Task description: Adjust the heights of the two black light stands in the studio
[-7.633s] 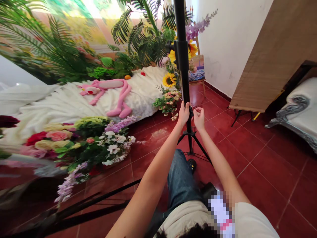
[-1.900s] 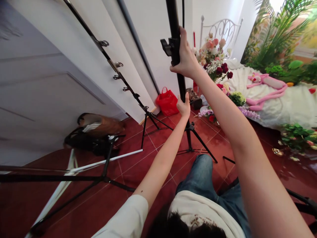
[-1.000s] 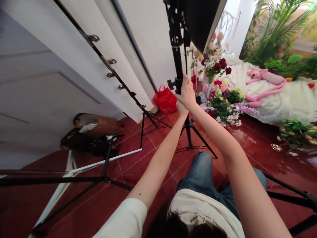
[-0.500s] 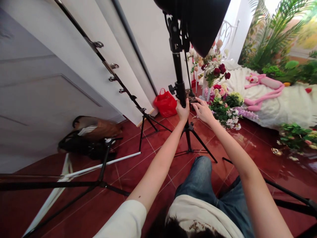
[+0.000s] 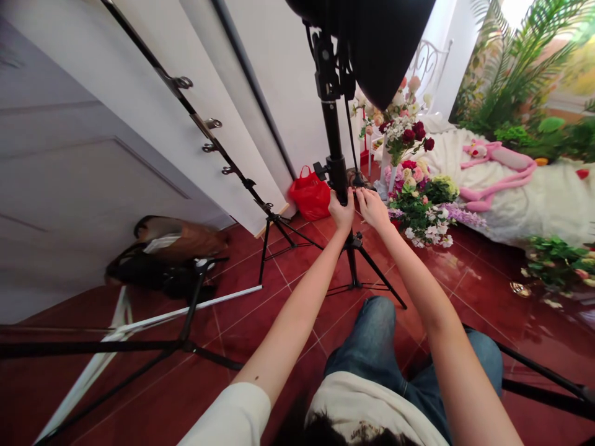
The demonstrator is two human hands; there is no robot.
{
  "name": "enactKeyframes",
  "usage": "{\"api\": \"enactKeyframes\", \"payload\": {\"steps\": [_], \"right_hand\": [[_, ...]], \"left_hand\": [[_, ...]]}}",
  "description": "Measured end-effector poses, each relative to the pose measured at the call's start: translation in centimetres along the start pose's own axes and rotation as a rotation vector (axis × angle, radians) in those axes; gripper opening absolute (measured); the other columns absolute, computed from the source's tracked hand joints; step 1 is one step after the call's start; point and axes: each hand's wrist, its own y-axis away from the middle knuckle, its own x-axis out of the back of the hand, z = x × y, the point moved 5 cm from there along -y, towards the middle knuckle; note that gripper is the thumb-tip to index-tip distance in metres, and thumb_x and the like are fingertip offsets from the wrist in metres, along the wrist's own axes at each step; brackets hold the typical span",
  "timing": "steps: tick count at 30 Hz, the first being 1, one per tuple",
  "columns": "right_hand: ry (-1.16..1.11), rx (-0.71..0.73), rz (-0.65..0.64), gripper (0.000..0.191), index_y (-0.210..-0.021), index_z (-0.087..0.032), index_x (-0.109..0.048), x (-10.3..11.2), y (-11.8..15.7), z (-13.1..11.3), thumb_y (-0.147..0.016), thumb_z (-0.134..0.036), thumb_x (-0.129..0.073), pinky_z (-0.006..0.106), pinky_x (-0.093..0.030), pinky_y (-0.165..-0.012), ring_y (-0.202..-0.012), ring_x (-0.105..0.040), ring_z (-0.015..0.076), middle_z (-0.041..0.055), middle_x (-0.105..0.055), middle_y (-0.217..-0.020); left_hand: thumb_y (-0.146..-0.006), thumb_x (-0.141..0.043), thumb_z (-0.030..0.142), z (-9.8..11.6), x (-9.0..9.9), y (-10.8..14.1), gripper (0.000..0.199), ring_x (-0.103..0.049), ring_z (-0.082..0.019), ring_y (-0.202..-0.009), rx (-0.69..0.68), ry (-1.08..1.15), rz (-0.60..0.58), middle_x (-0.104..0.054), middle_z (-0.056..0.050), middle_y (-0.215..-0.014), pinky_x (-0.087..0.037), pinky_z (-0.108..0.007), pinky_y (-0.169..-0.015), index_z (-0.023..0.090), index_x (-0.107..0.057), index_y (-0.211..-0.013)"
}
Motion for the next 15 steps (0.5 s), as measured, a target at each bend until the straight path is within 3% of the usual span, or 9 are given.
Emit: {"api": "enactKeyframes", "payload": {"steps": [3, 9, 15], "right_hand": [[-0.176, -0.079, 0.06, 0.062, -0.099, -0.023, -0.069, -1.0, -0.6, 0.6, -0.095, -0.07, -0.029, 0.036, -0.049, -0.096, -0.094, -0.066, 0.0216, 0.0074, -0.072, -0.095], [-0.615, -0.265, 0.175, 0.058, -0.085, -0.022, -0.058, -3.5, -0.3, 1.8, -0.081, -0.079, -0.045, 0.027, -0.052, -0.076, -0.076, -0.058, 0.0146, -0.0004, -0.06, -0.079], [-0.72, -0.386, 0.174, 0.049, -0.07, -0.021, -0.051, -4.4, -1.5, 3.0, -0.074, -0.069, -0.061, 0.023, -0.046, -0.067, -0.066, -0.048, 0.0109, -0.0046, -0.048, -0.065]], "left_hand": [[-0.091, -0.052, 0.057, 0.1, 0.0, 0.0, 0.038, -0.069, -0.022, -0.09, -0.003, -0.007, -0.013, -0.07, -0.011, -0.091, -0.051, -0.032, -0.082, 0.019, -0.057, -0.091], [-0.091, -0.052, 0.057, 0.0, 0.1, 0.1, 0.038, -0.069, -0.021, -0.091, 0.011, -0.014, -0.013, -0.07, -0.01, -0.092, -0.051, -0.03, -0.082, 0.02, -0.057, -0.093], [-0.09, -0.052, 0.059, 0.1, 0.1, 0.1, 0.039, -0.068, -0.021, -0.086, 0.007, -0.038, -0.012, -0.068, -0.009, -0.087, -0.051, -0.031, -0.079, 0.019, -0.055, -0.089]]}}
